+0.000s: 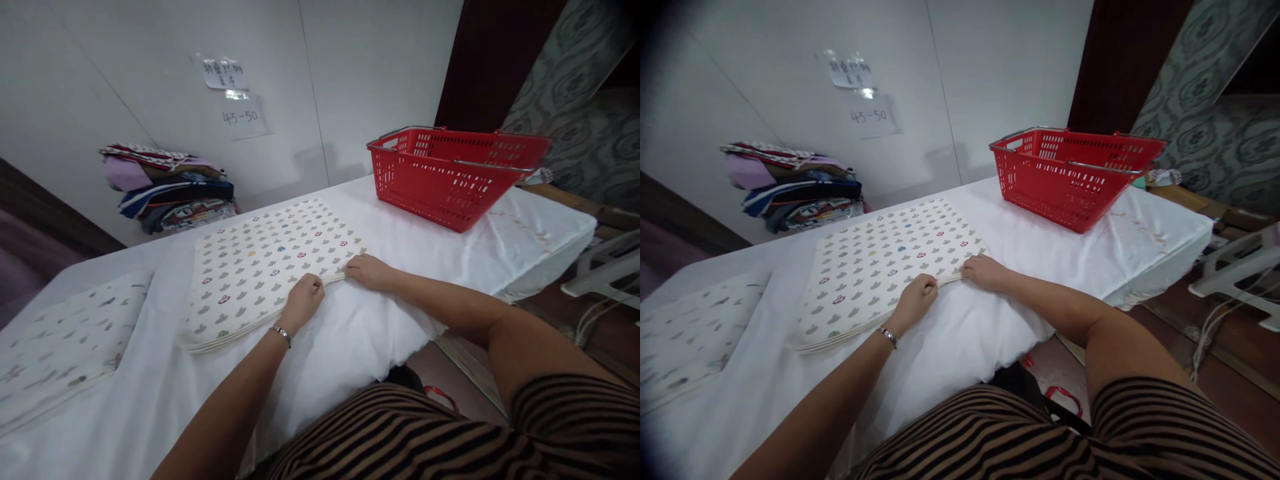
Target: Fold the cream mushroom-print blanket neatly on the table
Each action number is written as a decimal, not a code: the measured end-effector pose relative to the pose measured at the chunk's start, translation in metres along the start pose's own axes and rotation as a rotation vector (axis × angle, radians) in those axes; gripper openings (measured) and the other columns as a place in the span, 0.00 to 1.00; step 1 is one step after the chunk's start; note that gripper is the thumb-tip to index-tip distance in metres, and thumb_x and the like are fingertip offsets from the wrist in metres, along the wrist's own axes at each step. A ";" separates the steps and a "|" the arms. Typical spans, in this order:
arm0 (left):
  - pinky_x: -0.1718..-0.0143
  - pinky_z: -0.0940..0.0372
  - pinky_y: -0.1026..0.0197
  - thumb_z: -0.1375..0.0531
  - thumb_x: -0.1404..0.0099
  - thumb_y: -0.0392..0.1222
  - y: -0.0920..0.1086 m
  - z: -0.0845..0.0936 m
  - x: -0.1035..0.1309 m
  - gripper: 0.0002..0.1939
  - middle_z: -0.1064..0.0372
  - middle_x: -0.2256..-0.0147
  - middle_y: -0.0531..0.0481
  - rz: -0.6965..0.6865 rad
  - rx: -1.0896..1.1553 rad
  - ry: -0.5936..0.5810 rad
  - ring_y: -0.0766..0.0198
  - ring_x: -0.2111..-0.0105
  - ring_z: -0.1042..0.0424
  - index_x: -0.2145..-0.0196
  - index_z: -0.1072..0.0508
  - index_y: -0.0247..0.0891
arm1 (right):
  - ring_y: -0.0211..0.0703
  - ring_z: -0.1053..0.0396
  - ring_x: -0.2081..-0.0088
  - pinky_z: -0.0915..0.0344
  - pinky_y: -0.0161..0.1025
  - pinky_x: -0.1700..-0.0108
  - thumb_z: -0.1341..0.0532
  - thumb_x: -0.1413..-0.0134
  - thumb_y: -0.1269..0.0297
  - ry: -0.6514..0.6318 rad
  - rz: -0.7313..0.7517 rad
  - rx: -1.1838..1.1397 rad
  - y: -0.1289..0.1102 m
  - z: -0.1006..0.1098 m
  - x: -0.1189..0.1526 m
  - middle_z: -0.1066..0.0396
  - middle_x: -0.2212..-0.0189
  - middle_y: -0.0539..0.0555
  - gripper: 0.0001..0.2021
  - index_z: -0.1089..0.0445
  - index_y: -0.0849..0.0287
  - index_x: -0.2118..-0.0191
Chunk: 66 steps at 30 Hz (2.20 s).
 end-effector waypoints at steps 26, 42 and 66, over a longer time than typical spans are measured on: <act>0.61 0.39 0.56 0.53 0.35 0.30 0.046 -0.044 -0.025 0.13 0.32 0.62 0.42 -0.259 -0.521 -0.158 0.57 0.60 0.34 0.60 0.31 0.34 | 0.44 0.35 0.62 0.40 0.40 0.59 0.46 0.46 0.75 -0.050 -0.072 -0.140 0.024 0.007 0.020 0.30 0.65 0.57 0.11 0.33 0.61 0.57; 0.62 0.40 0.56 0.52 0.35 0.29 0.057 -0.049 -0.015 0.12 0.32 0.63 0.40 -0.298 -0.500 -0.204 0.56 0.59 0.34 0.61 0.30 0.32 | 0.47 0.32 0.53 0.34 0.44 0.53 0.52 0.37 0.67 0.065 -0.160 -0.113 0.046 0.010 0.066 0.30 0.54 0.60 0.15 0.30 0.59 0.52; 0.57 0.41 0.56 0.51 0.33 0.35 -0.063 0.045 0.099 0.10 0.31 0.59 0.46 -0.106 -0.506 -0.008 0.60 0.58 0.34 0.57 0.32 0.35 | 0.53 0.34 0.48 0.35 0.52 0.49 0.50 0.43 0.68 0.083 -0.007 -0.021 -0.003 0.007 0.033 0.31 0.51 0.61 0.18 0.31 0.57 0.49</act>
Point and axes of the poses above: each hand's wrist, its own x-axis away from the middle knuckle, its own z-axis out of the back of the hand, y = z × x, the point moved 5 cm from there along -x, towards the middle knuckle
